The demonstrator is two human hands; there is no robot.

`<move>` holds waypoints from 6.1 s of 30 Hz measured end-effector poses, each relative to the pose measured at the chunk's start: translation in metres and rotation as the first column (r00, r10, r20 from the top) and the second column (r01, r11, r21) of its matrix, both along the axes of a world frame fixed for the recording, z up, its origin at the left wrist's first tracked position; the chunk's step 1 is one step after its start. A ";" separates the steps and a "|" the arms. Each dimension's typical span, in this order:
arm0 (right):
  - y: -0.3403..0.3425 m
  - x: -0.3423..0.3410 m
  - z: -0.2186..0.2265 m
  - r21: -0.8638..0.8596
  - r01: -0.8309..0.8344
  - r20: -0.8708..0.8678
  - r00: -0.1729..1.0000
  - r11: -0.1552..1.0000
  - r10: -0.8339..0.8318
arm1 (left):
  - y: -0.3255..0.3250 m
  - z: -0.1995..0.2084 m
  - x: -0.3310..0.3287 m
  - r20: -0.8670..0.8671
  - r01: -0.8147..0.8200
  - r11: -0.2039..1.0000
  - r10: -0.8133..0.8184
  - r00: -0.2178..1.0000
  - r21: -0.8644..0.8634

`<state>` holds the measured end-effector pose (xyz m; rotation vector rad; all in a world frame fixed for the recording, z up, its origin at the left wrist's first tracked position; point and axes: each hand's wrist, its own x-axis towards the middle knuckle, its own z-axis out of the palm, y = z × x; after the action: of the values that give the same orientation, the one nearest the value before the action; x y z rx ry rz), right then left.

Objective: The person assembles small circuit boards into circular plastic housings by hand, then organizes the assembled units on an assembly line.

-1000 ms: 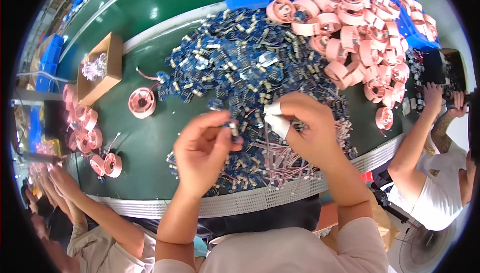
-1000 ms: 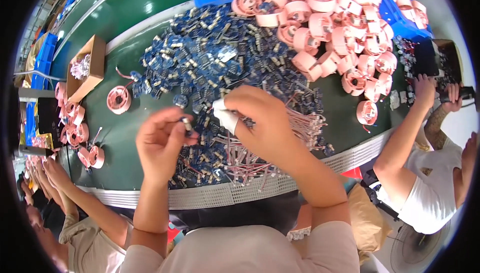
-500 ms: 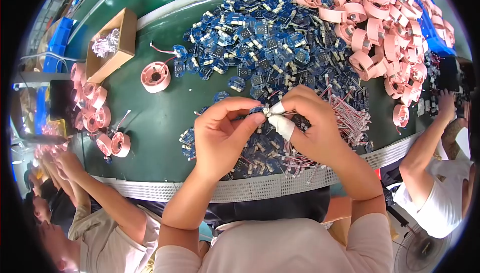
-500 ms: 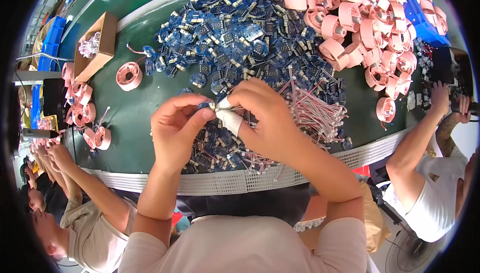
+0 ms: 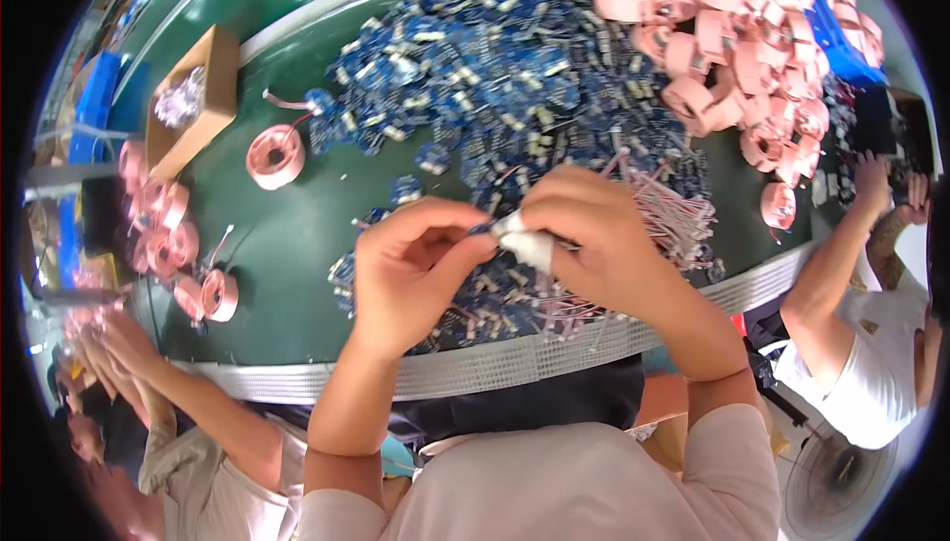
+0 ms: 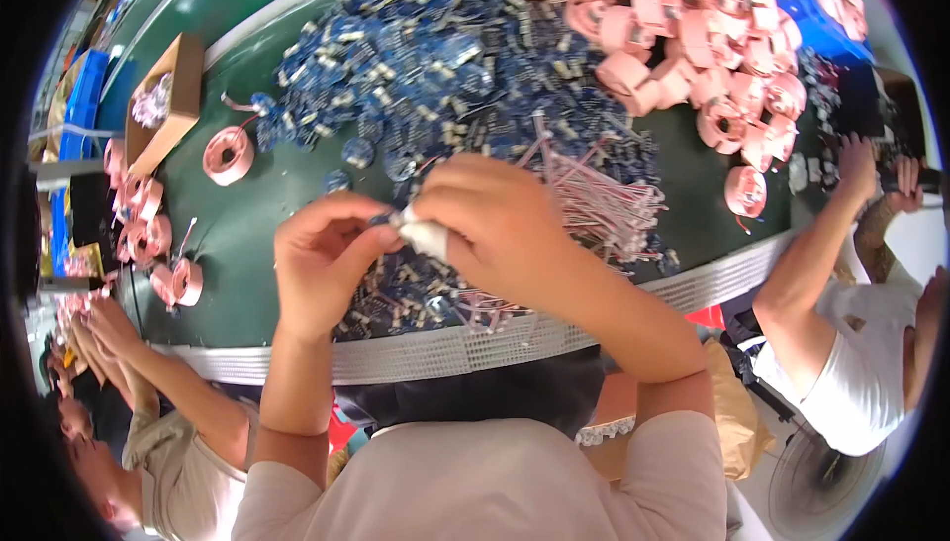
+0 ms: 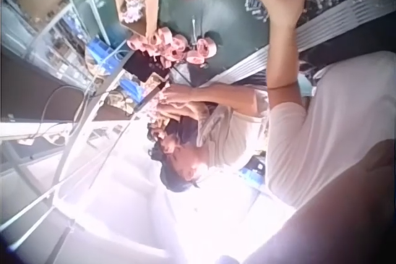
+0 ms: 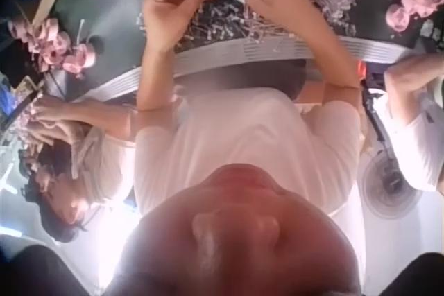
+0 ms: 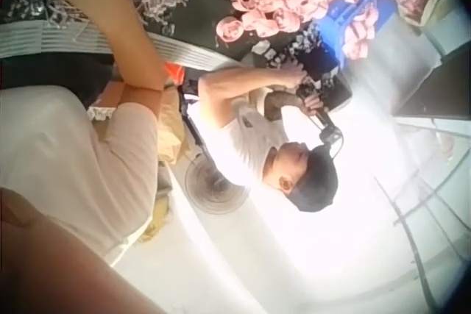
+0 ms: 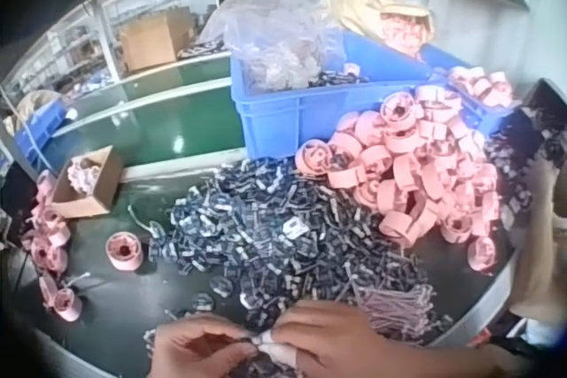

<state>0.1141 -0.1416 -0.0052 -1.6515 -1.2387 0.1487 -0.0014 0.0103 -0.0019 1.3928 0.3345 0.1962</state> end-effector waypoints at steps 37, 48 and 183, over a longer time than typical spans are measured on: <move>-0.112 0.100 0.028 0.433 0.671 -0.086 0.696 0.602 -0.713 | 0.014 -0.008 -0.001 0.202 -0.285 0.953 0.261 0.944 0.102; -0.015 0.001 0.019 0.227 0.443 -0.428 0.845 0.867 -0.320 | -0.006 0.012 0.006 0.311 -0.126 0.618 -0.201 0.929 0.776; 0.009 -0.026 0.013 -0.033 0.107 0.026 0.994 0.994 -0.106 | -0.015 -0.002 0.003 0.254 -0.324 0.855 0.235 0.938 0.406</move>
<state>0.0879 -0.1326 0.0076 -1.7491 -1.1684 0.0848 0.0015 -0.0051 -0.0043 1.7547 0.3416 0.6848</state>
